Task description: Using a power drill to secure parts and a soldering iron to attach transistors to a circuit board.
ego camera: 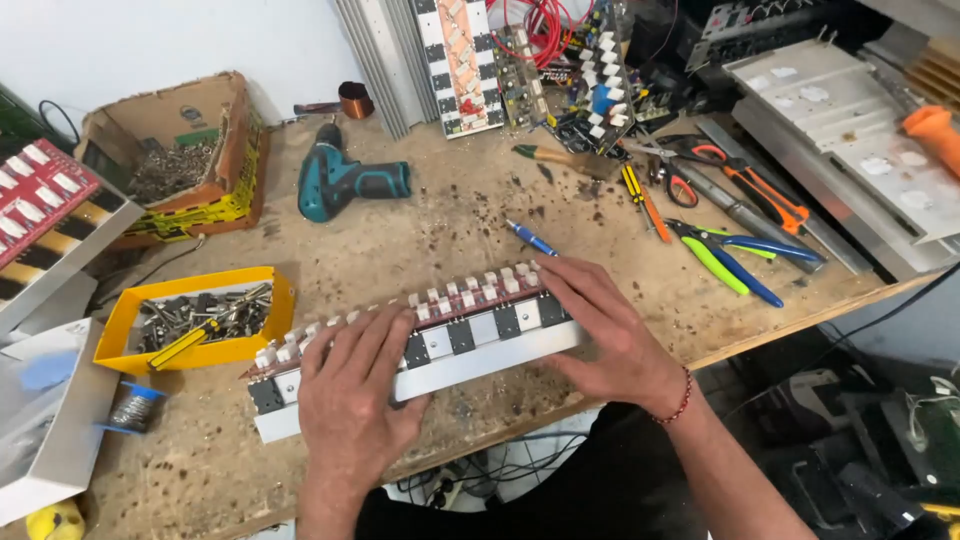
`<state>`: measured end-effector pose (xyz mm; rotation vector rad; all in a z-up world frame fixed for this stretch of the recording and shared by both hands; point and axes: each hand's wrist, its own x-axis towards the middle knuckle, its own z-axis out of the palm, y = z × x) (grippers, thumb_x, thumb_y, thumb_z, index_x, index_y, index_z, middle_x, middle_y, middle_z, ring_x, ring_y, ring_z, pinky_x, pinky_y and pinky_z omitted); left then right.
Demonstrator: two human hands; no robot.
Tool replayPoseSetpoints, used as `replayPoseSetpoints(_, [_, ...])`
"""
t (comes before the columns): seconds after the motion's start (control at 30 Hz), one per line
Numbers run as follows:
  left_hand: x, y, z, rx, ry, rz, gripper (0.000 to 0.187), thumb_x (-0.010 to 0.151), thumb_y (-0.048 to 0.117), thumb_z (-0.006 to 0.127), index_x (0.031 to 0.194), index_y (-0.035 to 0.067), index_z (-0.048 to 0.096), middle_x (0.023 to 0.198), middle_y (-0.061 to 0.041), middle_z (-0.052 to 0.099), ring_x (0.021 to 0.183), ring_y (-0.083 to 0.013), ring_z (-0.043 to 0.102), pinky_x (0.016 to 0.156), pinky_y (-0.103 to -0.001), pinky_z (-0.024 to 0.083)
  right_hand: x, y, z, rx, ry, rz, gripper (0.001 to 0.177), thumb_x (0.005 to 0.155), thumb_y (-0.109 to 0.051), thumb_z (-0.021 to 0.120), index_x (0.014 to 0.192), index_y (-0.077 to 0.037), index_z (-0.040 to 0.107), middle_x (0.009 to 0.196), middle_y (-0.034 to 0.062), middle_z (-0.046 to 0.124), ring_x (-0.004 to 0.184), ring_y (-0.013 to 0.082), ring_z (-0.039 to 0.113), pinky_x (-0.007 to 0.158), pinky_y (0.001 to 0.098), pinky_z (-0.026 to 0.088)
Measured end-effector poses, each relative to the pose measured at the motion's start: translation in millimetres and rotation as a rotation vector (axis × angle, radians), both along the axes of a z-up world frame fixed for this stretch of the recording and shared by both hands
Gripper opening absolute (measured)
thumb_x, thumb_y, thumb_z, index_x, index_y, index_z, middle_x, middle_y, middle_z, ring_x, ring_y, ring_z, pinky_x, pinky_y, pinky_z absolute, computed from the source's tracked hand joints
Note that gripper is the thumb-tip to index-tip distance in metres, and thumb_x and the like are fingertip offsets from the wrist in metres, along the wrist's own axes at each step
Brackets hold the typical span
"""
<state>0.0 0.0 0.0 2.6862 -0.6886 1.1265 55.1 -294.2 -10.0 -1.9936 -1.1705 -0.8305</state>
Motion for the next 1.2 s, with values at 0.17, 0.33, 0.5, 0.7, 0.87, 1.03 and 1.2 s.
replayPoseSetpoints(0.17, [2.1,4.1,-3.1,0.022,0.017,0.011,0.076,0.068,0.039,0.078,0.136,0.008,0.063,0.138,-0.008,0.068,0.124,-0.0266,0.063,0.107,-0.046,0.043,0.5,-3.3,8.5,-0.053,0.09,-0.003,0.071,0.089,-0.029,0.079,0.143,0.007,0.049,0.147,0.0222,0.053,0.136,0.0386,0.054,0.12,0.0513,0.046])
replayPoseSetpoints(0.33, [2.5,7.0,-1.7,0.024,0.005,-0.024,0.078,0.063,0.032,0.08,0.135,0.008,0.064,0.138,-0.008,0.068,0.124,-0.027,0.063,0.107,-0.046,0.042,-10.4,-8.8,16.2,0.067,0.255,0.086,0.089,0.085,-0.023,0.083,0.156,-0.001,0.034,0.161,0.0229,0.042,0.152,0.0404,0.043,0.131,0.0565,0.037])
replayPoseSetpoints(0.5, [6.4,13.7,-9.9,0.033,0.016,-0.006,0.092,0.054,0.036,0.09,0.139,0.013,0.062,0.139,-0.003,0.068,0.125,-0.0234,0.063,0.11,-0.045,0.042,-23.7,-8.2,1.9,0.209,0.342,0.023,0.09,0.086,-0.037,0.077,0.153,0.005,0.035,0.16,0.0251,0.041,0.149,0.0394,0.045,0.126,0.0519,0.042])
replayPoseSetpoints(0.7, [10.5,10.9,2.7,0.009,-0.001,-0.051,0.07,0.07,0.034,0.076,0.135,0.011,0.066,0.138,-0.003,0.069,0.119,-0.024,0.065,0.106,-0.043,0.042,-23.0,-4.6,-20.8,0.182,0.241,-0.099,0.1,0.087,-0.035,0.082,0.159,0.003,0.024,0.166,0.0209,0.033,0.144,0.036,0.053,0.128,0.0539,0.04])
replayPoseSetpoints(0.87, [9.7,15.0,-6.5,0.037,0.004,-0.037,0.078,0.066,0.04,0.082,0.136,0.011,0.065,0.137,-0.006,0.07,0.122,-0.0242,0.065,0.108,-0.044,0.043,-27.8,9.9,-15.9,0.241,0.251,-0.165,0.086,0.09,-0.034,0.078,0.154,0.004,0.035,0.155,0.0256,0.048,0.145,0.0398,0.05,0.125,0.052,0.041])
replayPoseSetpoints(1.03, [8.2,15.0,-6.8,0.028,-0.019,-0.051,0.074,0.071,0.043,0.081,0.136,0.01,0.066,0.136,-0.007,0.071,0.122,-0.0246,0.066,0.108,-0.044,0.044,-37.3,29.6,-3.7,0.379,0.34,-0.374,0.066,0.088,-0.023,0.077,0.141,0.007,0.052,0.125,0.0201,0.07,0.114,0.0289,0.071,0.1,0.0387,0.058])
replayPoseSetpoints(1.2, [8.6,17.3,-6.4,0.031,0.015,-0.041,0.075,0.076,0.051,0.075,0.139,0.012,0.064,0.14,-0.005,0.068,0.123,-0.0254,0.065,0.107,-0.045,0.043,-30.9,24.8,-12.3,0.45,0.396,-0.29,0.057,0.096,-0.024,0.065,0.14,0.009,0.053,0.116,0.0205,0.073,0.105,0.0255,0.07,0.093,0.0352,0.059])
